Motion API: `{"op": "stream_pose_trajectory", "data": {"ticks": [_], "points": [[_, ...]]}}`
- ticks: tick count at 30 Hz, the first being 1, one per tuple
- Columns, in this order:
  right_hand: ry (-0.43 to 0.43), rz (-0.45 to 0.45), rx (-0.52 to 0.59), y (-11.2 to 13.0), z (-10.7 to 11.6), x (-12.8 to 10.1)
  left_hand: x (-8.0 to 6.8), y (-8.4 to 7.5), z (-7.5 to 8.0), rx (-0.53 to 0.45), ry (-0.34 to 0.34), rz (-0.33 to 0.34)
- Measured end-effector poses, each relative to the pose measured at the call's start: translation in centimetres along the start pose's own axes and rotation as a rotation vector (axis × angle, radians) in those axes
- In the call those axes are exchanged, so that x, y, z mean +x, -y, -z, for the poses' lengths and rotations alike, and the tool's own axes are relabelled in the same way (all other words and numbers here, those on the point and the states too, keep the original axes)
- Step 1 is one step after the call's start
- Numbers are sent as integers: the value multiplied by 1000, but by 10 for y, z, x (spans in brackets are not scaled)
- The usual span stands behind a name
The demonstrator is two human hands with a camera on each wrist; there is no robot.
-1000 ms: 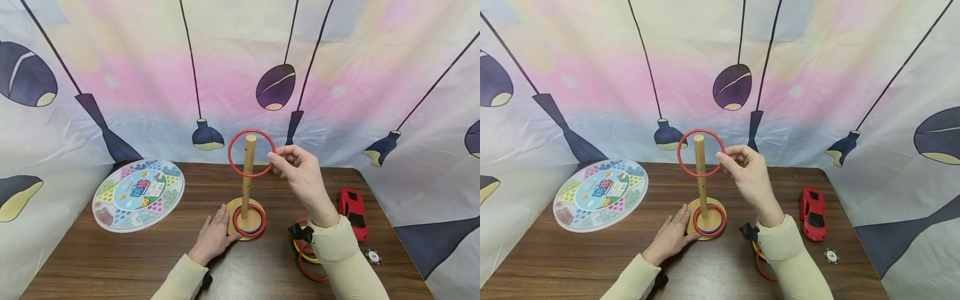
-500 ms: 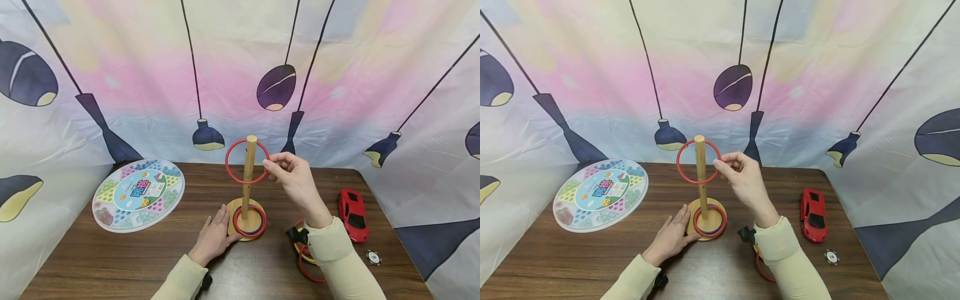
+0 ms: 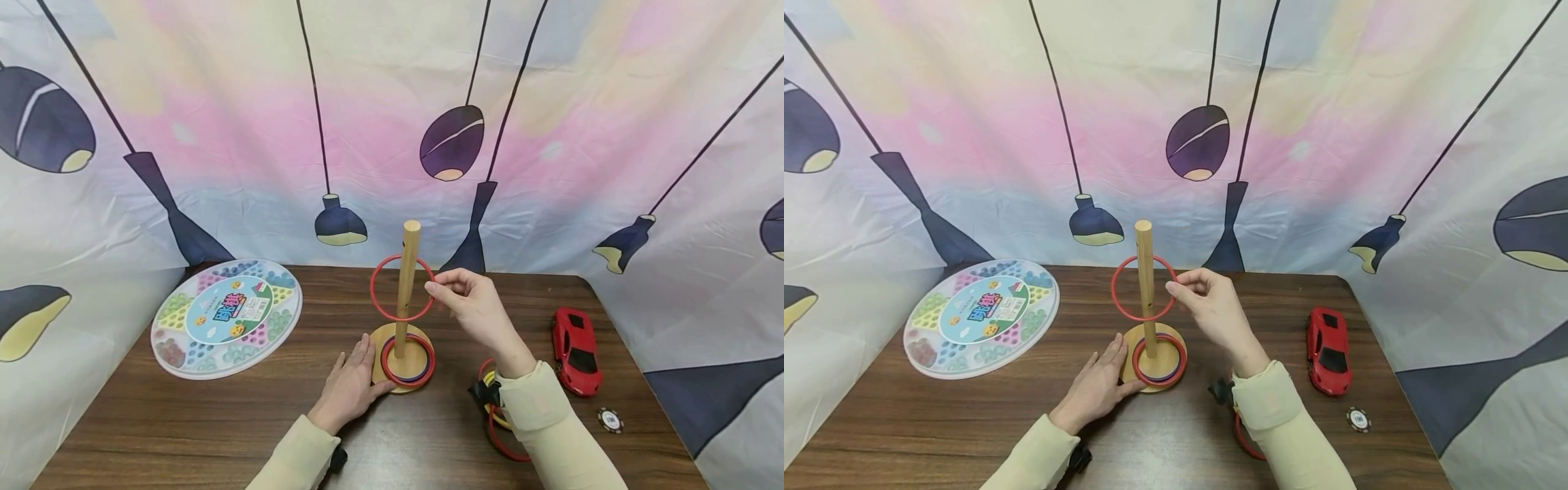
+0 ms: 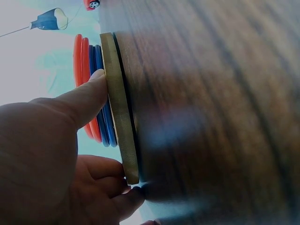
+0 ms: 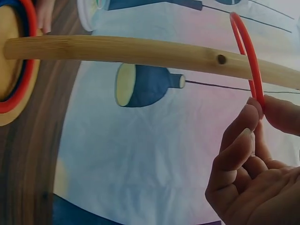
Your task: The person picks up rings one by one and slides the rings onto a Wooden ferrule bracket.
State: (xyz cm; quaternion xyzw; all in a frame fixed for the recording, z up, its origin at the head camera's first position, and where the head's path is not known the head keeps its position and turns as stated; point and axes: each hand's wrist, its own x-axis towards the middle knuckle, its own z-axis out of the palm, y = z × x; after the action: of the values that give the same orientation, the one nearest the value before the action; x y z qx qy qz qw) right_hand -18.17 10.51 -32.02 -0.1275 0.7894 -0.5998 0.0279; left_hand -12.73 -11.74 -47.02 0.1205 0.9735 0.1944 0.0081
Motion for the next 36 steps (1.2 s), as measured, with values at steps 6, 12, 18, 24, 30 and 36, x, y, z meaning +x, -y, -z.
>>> {"op": "stream_pose_trajectory", "data": {"ticks": [6,12,18,24,30,36], "points": [[41,-68,-76,-13,-1,1,0,0,1,8,-9,-5],[93,-122,-152,-34,-3,1,1,-1,2,9,-8,1],[172,-138,-196,-61,-6,0,0,-1,2,-1,1,6],[201,-147,-236,-80,-12,-2,1,-1,2,-4,1,4],[197,-188,-302,-91,-17,-3,0,-1,0,-6,-3,4],[196,-215,-362,-97,-20,-3,0,0,-1,5,-13,-8]]}}
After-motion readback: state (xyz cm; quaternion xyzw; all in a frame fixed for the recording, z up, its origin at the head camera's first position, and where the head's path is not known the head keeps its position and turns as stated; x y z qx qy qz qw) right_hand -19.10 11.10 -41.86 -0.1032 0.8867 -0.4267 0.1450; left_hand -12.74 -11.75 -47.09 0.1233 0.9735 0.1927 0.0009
